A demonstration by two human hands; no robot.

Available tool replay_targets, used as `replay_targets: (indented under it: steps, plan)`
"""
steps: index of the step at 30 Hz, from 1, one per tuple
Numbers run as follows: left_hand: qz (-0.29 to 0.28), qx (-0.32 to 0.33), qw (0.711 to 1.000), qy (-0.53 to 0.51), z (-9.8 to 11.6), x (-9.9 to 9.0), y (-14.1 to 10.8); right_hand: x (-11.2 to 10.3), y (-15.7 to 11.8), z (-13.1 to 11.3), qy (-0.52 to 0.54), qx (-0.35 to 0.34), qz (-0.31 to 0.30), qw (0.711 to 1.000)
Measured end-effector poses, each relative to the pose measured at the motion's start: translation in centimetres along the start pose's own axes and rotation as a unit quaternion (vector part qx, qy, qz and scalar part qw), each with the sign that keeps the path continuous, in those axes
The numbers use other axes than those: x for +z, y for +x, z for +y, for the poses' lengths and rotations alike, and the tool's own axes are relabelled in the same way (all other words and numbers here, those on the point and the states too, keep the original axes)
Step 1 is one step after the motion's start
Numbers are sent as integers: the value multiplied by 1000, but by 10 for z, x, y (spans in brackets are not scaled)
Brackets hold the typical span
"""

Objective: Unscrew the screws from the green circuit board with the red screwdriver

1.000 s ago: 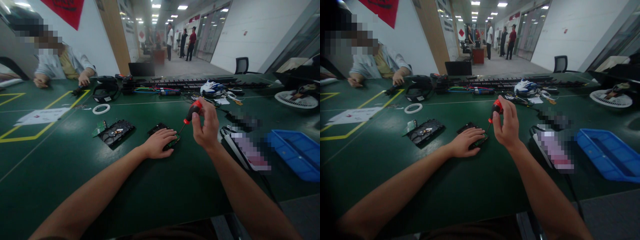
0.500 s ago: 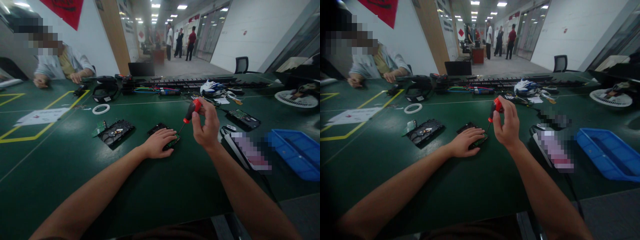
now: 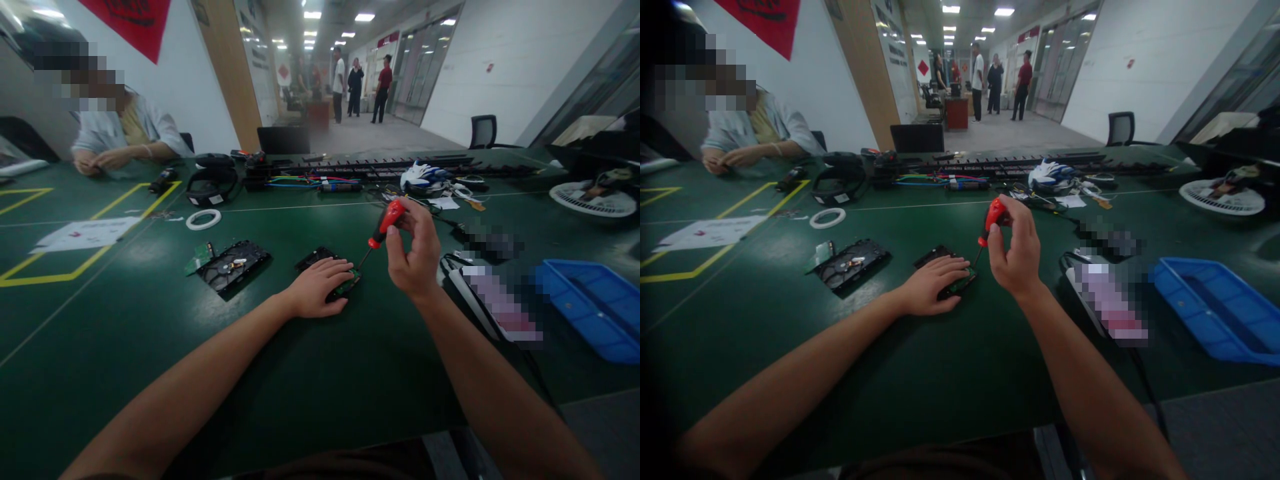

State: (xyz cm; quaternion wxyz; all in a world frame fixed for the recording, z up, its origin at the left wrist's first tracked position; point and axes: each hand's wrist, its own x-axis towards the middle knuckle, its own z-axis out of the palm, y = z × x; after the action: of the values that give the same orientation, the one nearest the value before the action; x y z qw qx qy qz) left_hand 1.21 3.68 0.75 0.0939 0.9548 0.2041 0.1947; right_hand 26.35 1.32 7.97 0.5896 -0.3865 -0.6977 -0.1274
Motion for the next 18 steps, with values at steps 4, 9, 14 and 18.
replay_targets:
  steps: [4,9,14,18]
  plan:
    - [1,1,1000,-4,0,0,0,-1,2,-5,-24,3,7,1000]
    - [-1,3,1000,-3,-1,1,0,-2,3,-9,-28,-11,7,1000]
    - [-2,-1,1000,-7,-1,1,-1,-2,4,-6,-19,-11,-3,1000]
    - [2,0,1000,-7,0,1,-1,-3,5,-6,-23,-13,-16,1000]
